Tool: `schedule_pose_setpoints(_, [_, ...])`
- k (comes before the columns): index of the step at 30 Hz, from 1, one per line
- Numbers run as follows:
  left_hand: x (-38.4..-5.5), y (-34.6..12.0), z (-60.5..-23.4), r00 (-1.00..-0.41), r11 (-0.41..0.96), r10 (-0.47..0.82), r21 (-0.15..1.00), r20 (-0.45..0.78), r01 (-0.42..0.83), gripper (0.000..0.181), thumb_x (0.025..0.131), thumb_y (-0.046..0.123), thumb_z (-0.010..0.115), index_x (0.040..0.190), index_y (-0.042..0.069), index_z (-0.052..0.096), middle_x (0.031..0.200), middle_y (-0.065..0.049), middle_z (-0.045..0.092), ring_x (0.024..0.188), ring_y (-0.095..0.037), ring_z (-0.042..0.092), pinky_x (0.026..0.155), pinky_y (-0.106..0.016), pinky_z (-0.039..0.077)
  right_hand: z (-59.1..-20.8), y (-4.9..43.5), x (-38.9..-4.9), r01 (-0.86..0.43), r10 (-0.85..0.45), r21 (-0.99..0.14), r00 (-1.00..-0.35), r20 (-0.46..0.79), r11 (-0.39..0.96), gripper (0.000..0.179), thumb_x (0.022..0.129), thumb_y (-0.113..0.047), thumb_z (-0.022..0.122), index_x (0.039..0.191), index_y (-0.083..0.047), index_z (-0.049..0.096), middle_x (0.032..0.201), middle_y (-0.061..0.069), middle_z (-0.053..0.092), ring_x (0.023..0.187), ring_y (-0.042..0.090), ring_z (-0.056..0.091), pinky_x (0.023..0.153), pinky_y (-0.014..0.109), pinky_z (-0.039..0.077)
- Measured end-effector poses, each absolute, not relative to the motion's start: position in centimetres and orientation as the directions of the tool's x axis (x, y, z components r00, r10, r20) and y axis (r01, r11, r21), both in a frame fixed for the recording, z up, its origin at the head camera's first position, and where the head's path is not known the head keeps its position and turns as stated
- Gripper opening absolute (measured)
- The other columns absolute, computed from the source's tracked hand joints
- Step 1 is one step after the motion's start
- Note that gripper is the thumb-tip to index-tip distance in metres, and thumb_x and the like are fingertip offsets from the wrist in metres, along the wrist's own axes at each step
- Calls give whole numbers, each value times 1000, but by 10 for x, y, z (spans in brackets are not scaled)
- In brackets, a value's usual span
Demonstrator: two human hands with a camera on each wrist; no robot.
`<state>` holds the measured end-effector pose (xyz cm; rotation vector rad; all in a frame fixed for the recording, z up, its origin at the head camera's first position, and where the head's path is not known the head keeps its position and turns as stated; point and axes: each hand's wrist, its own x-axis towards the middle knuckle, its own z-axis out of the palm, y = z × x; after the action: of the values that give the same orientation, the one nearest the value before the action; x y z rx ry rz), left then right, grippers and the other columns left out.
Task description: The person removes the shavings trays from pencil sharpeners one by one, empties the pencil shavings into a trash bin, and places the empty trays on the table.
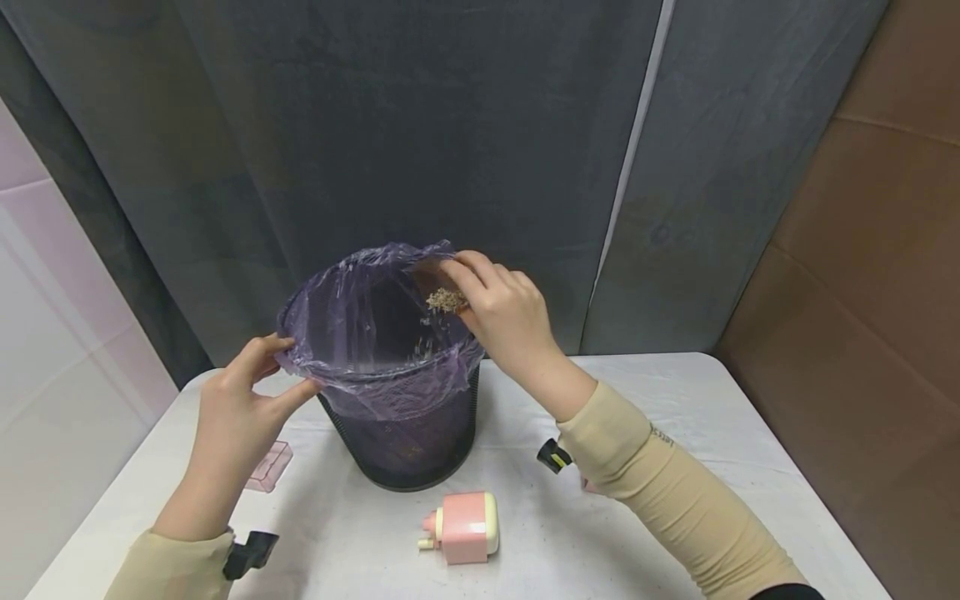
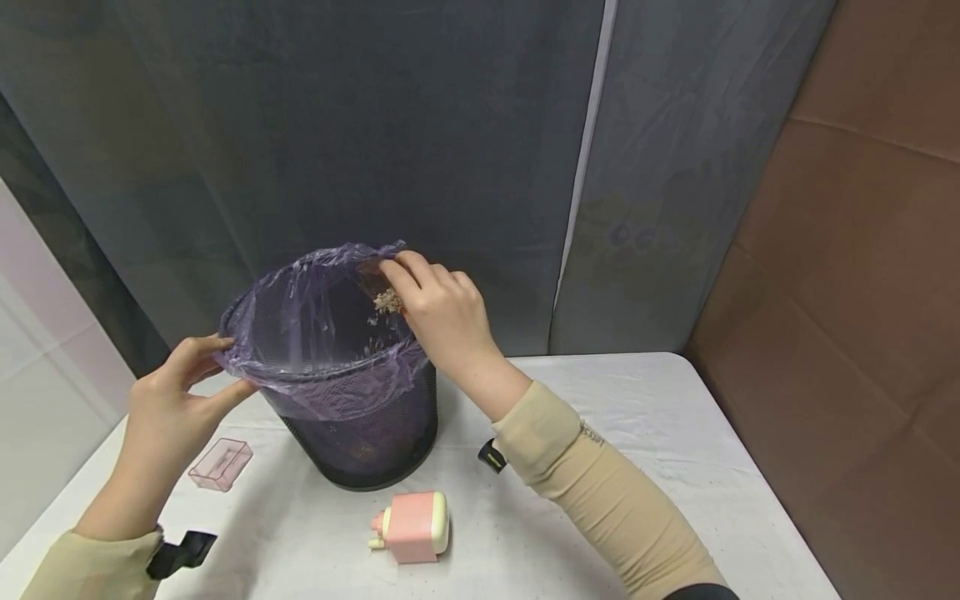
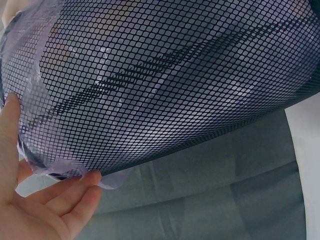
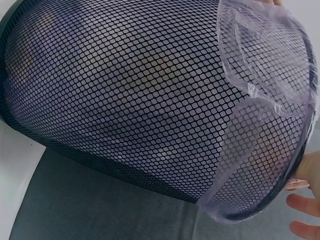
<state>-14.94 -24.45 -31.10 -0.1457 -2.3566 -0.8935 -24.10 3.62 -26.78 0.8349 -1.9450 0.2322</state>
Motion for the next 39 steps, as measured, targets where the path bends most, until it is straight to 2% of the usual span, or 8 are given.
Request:
schedule_pose_setpoints(9, [-150,-244,-311,-811,765,-107,569,576,303,50,78,15,81,120,3,57,118,-24,61,106,-45,58,85,-64,43,-268,36,-241,-635,-482,228,-261,836,739,55,72,-8,84,122,-11,62,119,6,60,85,22,64,65,32,49])
schedule_pose_setpoints(17, [-150,-244,-310,-810,767,-105,565,578,304,51,77,16,82,120,3,57,117,-23,62,106,-44,58,85,-63,44,-268,35,-243,-603,-496,290,-206,843,743,49,75,-4,79,121,-13,63,118,5,60,83,22,64,64,31,49])
schedule_pose_setpoints(23, [-150,-245,-310,-817,764,-109,574,566,295,51,78,17,81,121,4,57,118,-23,62,107,-44,57,85,-63,44,-267,33,-242,-584,-519,343,-161,840,736,29,90,-7,65,119,-13,65,119,6,62,84,22,65,65,32,50])
schedule_pose_setpoints(26, [-150,-245,-310,-816,763,-108,574,568,298,51,78,16,81,121,4,57,117,-23,62,106,-44,58,85,-63,44,-267,33,-242,-576,-532,365,-147,834,731,26,95,-5,57,119,-13,66,119,7,62,86,21,65,65,32,50])
schedule_pose_setpoints(30, [-150,-246,-311,-811,761,-109,573,574,304,51,77,16,81,121,4,57,116,-23,62,106,-44,58,84,-63,44,-268,33,-243,-569,-544,387,-131,829,726,28,95,-1,56,118,-13,66,120,7,61,86,21,64,66,33,50])
schedule_pose_setpoints(39, [-151,-246,-311,-811,756,-109,578,574,307,51,77,15,82,120,3,57,116,-22,63,106,-44,58,85,-63,44,-268,33,-243,-564,-576,425,-112,810,707,26,96,-5,56,119,-13,65,121,7,61,89,22,63,68,33,50])
